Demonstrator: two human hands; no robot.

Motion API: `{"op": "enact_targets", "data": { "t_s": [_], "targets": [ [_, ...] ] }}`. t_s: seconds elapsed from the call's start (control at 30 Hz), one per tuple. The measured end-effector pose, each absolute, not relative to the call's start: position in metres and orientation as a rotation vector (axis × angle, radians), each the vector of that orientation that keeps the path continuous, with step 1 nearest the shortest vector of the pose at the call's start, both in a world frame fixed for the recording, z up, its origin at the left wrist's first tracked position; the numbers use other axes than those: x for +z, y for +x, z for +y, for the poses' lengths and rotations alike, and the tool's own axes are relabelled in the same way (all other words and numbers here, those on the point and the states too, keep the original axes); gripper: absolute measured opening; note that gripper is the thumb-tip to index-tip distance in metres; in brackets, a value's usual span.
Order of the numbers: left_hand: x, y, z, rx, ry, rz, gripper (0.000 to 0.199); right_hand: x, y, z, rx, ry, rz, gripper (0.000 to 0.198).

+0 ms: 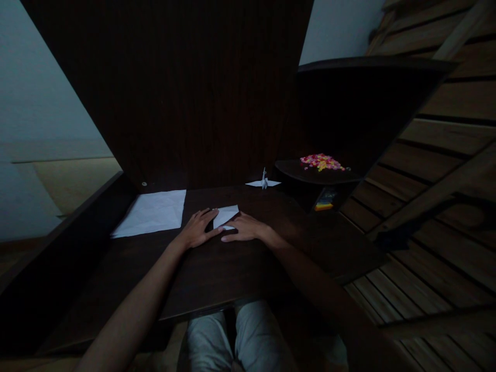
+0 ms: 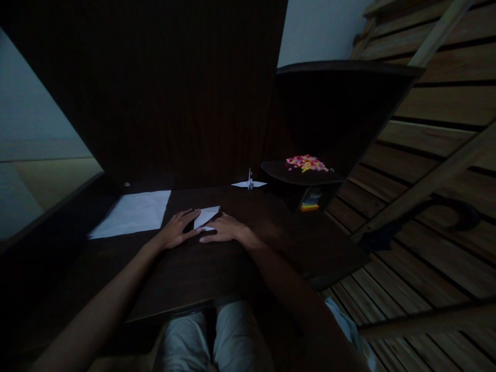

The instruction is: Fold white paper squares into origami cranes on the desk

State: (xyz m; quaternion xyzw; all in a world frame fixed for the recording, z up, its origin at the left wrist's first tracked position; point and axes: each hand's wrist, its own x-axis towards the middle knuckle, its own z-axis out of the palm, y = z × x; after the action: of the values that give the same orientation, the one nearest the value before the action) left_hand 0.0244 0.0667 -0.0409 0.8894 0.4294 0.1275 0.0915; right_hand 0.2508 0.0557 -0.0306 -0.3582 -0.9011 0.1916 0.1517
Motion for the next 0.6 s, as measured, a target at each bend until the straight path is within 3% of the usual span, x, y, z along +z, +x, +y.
{"op": "enact_targets", "data": {
  "t_s": [0.07, 0.17, 0.33, 0.47, 0.6],
  "targets": [
    [-0.041, 0.025, 0.068, 0.392, 2.614, 1.3, 0.066, -0.028, 0.255, 0.059, 0.6, -0.998, -2.559, 0.043],
    [-0.042, 0.025, 0.07, 0.388, 2.599, 1.321, 0.061, -0.023, 0.265, 0.064, 0.63, -1.075, -2.419, 0.023],
    [-0.043, 0.026, 0.072, 0.39, 2.643, 1.323, 0.057, -0.018, 0.275, 0.07, 0.349, -1.311, -2.023, 0.04],
    [-0.044, 0.027, 0.073, 0.374, 2.66, 1.333, 0.058, -0.021, 0.266, 0.07, 0.177, -1.39, -1.837, 0.032],
    [-0.047, 0.027, 0.075, 0.319, 2.704, 1.34, 0.056, -0.033, 0.252, 0.069, 0.182, -1.302, -2.071, 0.032]
  ]
}}
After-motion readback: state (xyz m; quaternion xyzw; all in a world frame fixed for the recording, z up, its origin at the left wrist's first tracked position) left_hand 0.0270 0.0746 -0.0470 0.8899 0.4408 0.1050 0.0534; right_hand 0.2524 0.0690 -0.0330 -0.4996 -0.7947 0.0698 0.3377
